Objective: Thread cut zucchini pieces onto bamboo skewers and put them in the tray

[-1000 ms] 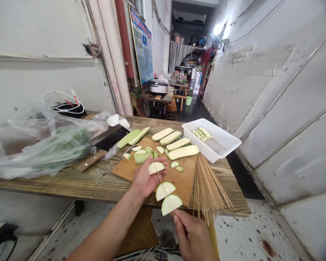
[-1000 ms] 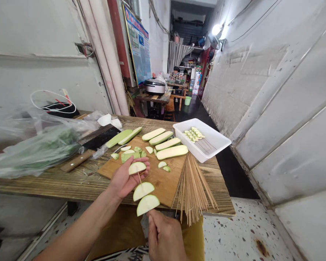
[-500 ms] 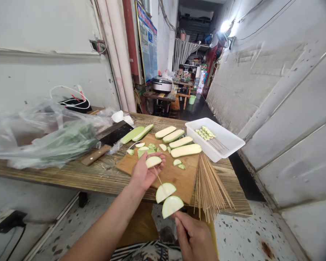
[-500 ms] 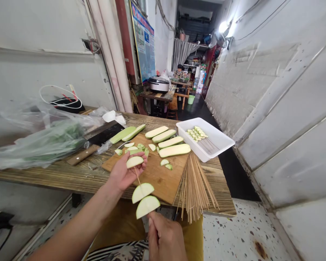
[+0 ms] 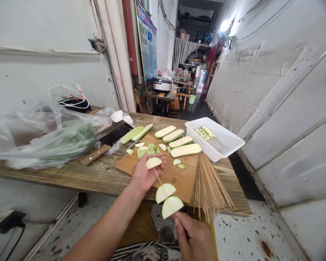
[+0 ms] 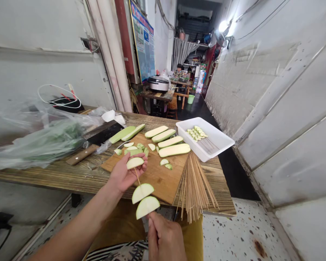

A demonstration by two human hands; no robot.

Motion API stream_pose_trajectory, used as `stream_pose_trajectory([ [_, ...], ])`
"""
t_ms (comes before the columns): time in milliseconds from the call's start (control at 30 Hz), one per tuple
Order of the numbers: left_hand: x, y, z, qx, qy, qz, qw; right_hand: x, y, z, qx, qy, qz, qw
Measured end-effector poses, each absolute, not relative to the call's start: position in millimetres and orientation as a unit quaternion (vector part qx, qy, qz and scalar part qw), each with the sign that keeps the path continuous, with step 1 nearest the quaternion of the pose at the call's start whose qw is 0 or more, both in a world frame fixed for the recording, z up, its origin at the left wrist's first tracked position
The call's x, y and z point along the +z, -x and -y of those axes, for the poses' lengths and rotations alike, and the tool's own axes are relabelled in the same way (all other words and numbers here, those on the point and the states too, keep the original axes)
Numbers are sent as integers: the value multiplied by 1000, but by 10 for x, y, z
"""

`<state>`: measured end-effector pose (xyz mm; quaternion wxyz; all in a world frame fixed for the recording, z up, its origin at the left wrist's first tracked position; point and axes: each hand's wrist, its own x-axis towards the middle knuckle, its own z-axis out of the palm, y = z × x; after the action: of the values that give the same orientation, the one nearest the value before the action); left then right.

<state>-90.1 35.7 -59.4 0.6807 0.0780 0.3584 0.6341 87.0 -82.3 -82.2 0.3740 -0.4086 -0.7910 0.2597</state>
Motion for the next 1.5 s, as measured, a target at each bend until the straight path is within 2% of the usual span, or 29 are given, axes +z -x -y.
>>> stream_pose_trajectory([
  [1500,-649,743,-249,629,-166,-375,661,-845,-817,796,221,434,800,352],
])
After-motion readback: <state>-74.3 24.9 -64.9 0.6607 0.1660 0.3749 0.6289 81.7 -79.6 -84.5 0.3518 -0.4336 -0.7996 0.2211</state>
